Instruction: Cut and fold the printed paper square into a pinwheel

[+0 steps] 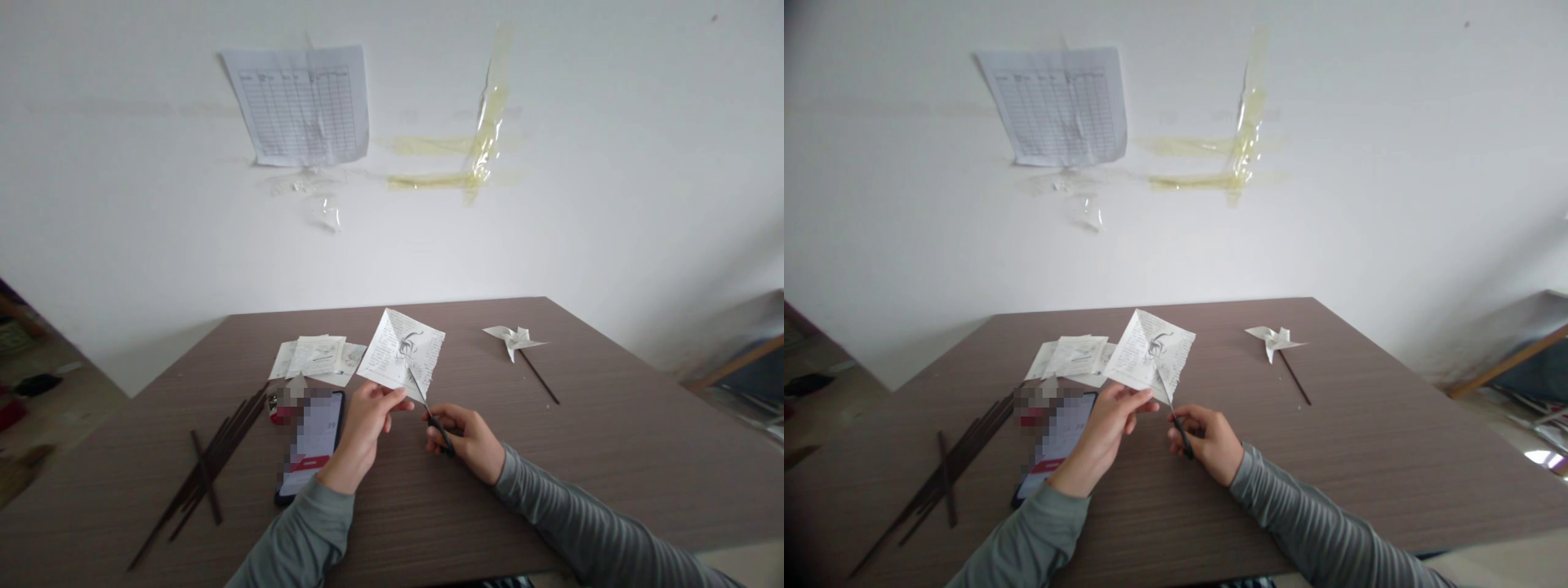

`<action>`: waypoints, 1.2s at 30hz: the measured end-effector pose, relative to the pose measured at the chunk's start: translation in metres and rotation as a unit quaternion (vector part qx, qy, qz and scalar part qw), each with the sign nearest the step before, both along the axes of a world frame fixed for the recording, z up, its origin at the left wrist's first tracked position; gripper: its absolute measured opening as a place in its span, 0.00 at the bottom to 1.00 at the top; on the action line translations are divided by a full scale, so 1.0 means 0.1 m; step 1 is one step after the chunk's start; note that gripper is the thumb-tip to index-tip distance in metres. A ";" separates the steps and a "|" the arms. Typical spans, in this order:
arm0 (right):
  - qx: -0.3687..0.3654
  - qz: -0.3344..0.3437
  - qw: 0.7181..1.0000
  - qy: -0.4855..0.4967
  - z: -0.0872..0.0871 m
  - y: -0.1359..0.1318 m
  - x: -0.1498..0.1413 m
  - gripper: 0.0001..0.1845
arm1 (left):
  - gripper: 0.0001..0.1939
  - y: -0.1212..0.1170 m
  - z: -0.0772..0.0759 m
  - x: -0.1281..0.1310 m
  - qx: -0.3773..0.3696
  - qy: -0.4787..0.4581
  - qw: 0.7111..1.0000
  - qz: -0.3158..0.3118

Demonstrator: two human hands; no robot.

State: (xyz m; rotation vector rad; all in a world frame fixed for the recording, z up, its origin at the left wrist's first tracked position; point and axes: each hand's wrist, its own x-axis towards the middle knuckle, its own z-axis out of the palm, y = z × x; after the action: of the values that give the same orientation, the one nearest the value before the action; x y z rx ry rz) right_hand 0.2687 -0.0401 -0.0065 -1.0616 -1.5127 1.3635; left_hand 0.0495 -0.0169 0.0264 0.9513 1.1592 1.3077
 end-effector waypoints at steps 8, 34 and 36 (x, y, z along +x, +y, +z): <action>-0.001 -0.007 1.000 0.001 0.00 0.00 -0.01 0.37 | 0.20 -0.01 0.02 0.01 -0.009 0.009 1.000 0.005; -0.005 -0.014 1.000 -0.005 0.10 -0.03 -0.03 0.40 | 0.17 -0.03 0.04 0.01 -0.012 0.009 1.000 -0.009; -0.004 -0.015 1.000 0.000 0.11 -0.03 -0.03 0.39 | 0.17 -0.03 0.03 0.01 -0.010 0.012 1.000 -0.011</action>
State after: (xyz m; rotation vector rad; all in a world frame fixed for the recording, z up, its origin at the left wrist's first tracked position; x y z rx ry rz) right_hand 0.2654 -0.0432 0.0042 -1.0863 -1.4860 1.3502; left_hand 0.0505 -0.0203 0.0292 0.9656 1.1759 1.2678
